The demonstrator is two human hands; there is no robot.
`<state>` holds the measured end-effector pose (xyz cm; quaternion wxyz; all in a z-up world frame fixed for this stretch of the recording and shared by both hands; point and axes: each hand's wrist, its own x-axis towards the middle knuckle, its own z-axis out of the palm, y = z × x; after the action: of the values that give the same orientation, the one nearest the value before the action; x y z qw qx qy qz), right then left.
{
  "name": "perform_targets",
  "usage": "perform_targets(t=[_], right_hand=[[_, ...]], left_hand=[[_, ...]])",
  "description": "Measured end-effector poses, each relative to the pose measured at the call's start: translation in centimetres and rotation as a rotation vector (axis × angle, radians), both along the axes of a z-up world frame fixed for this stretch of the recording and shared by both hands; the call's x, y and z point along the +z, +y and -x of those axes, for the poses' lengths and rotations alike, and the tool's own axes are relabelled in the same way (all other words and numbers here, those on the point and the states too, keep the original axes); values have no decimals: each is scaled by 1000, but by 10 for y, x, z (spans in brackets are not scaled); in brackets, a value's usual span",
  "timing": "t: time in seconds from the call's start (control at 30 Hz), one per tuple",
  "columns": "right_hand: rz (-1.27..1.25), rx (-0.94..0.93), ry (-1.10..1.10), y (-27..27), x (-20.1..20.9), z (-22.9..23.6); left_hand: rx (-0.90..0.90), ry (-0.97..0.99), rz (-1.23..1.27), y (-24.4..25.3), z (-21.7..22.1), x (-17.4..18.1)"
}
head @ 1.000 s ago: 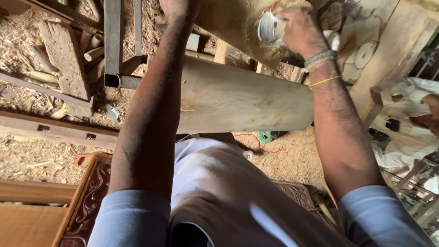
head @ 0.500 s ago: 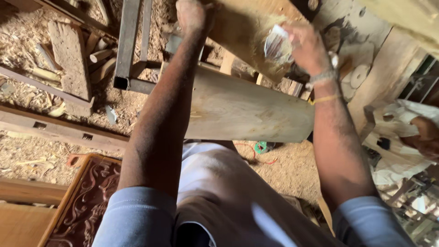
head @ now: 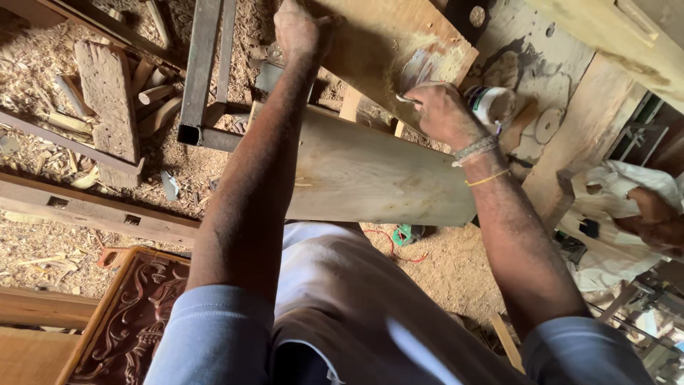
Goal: The person picks up a wooden plank and places it on a workbench. They then use a small container to scoop out a white substance and apply it to the surface of the plank with a small tool, spreading it across the wood.
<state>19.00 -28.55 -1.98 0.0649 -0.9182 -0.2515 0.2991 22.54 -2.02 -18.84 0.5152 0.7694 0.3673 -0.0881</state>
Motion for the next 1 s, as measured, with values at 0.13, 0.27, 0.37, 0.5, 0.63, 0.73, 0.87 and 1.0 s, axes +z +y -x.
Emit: perform_targets(t=[0.13,0.27,0.37,0.5,0.63,0.73,0.87,1.0], right_hand=[[-318,-112,29,5,10,-16],[-130,-94,-42,28,-2,-32],[-107,76,-103,40,-7,-43],[32,116,-64,32,0,-25],[-101,295,-162,25,7,-1],[-65,224,-30,16,12,-10],[-275,-119,-124,-1,4,-13],[-6,102,-433,3,-13,23]], left_hand=[[20,-50,-47,-5,-3,-16],[8,-135,-182,-10,1,-32],[13,-101,-108,-7,-3,-30],[31,-101,-43,-7,-5,-20],[93,-108,42,-1,2,-16],[58,-130,-66,0,-2,-17],[-24,22,-94,-5,-7,-31],[-97,43,-111,-9,-9,-49]])
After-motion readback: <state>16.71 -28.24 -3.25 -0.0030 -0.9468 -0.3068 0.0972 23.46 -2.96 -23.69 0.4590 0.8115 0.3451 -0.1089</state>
